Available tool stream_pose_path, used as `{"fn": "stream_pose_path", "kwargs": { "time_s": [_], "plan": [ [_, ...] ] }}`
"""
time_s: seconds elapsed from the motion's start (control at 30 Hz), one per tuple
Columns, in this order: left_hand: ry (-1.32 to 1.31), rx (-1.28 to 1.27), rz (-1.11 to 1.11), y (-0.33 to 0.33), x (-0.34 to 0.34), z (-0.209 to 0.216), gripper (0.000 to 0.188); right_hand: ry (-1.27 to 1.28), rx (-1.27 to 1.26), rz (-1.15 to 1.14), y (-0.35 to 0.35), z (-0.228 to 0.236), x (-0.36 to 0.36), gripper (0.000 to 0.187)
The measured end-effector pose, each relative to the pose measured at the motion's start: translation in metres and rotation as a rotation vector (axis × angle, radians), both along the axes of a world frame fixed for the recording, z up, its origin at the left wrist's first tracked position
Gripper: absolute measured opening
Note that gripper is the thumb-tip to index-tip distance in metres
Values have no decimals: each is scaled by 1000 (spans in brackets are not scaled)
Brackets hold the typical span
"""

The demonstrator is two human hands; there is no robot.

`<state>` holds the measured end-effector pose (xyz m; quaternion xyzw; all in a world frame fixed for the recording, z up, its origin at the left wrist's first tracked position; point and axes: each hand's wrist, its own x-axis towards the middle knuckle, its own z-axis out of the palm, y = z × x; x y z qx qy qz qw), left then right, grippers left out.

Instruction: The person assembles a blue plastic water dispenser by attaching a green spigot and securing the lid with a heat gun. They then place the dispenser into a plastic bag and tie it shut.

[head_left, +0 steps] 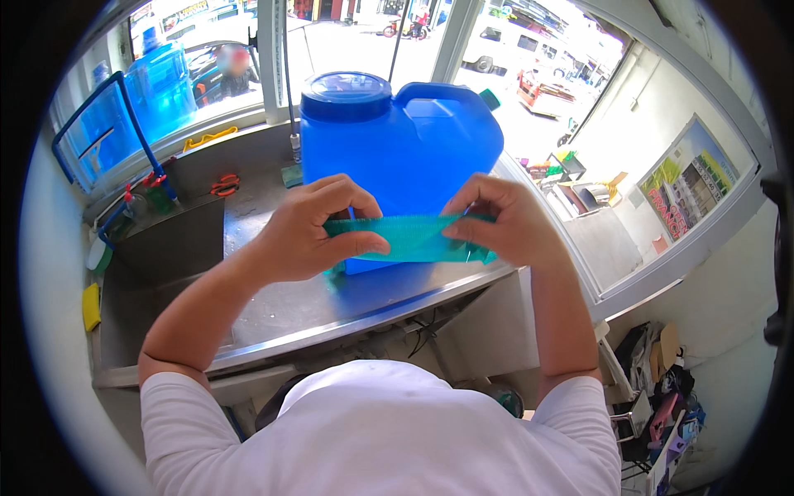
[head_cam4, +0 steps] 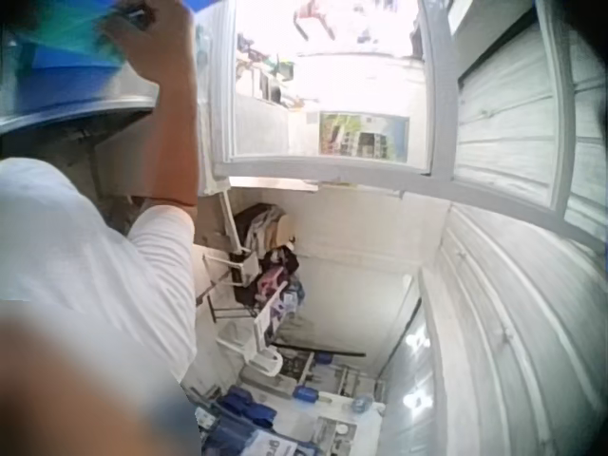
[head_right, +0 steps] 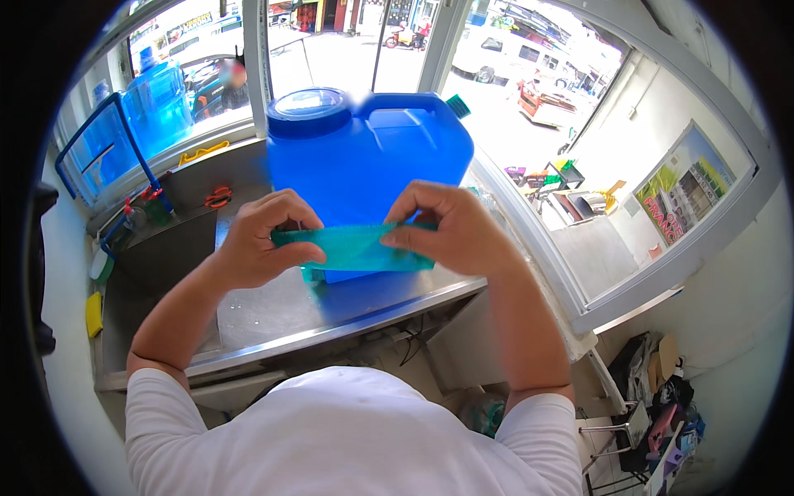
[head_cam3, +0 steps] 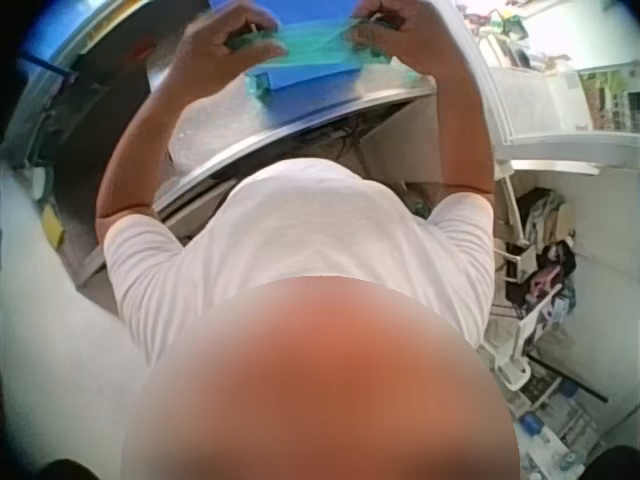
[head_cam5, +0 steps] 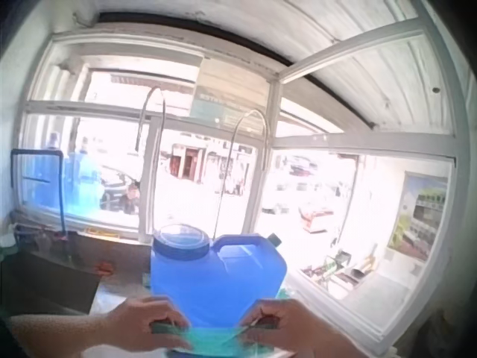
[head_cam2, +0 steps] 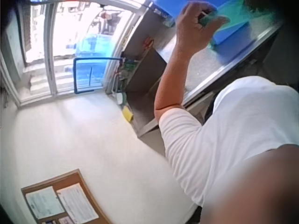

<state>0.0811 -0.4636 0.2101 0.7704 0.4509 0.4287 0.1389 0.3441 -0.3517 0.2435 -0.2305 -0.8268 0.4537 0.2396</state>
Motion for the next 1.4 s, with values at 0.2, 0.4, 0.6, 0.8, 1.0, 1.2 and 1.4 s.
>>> {"fn": "stream_pose_path", "kwargs": {
  "time_s": [0.2,0.4,0.6,0.8,1.0,1.2,1.4],
  "plan": [
    [229,293,-31,17,-63,43,22,-119,240,18,27,50,-54,24],
    [551,659,316,98,-129,85,38,-10,926,-123,101,83,-116,49],
    [363,404,484,179,-165,58,44,-286,827,-147,178,91,-170,51],
    [-443,-288,370,172,-155,34,65,-364,296,98,204,82,-173,48],
    [-779,-375,156,156,-128,58,70,-214,-136,138,206,85,-171,48],
    [-472,-430,259,134,-113,58,51,-379,156,242,195,89,-162,43],
    [-53,15,534,110,-99,39,37,-346,388,302,176,80,-146,61]
  ]
}}
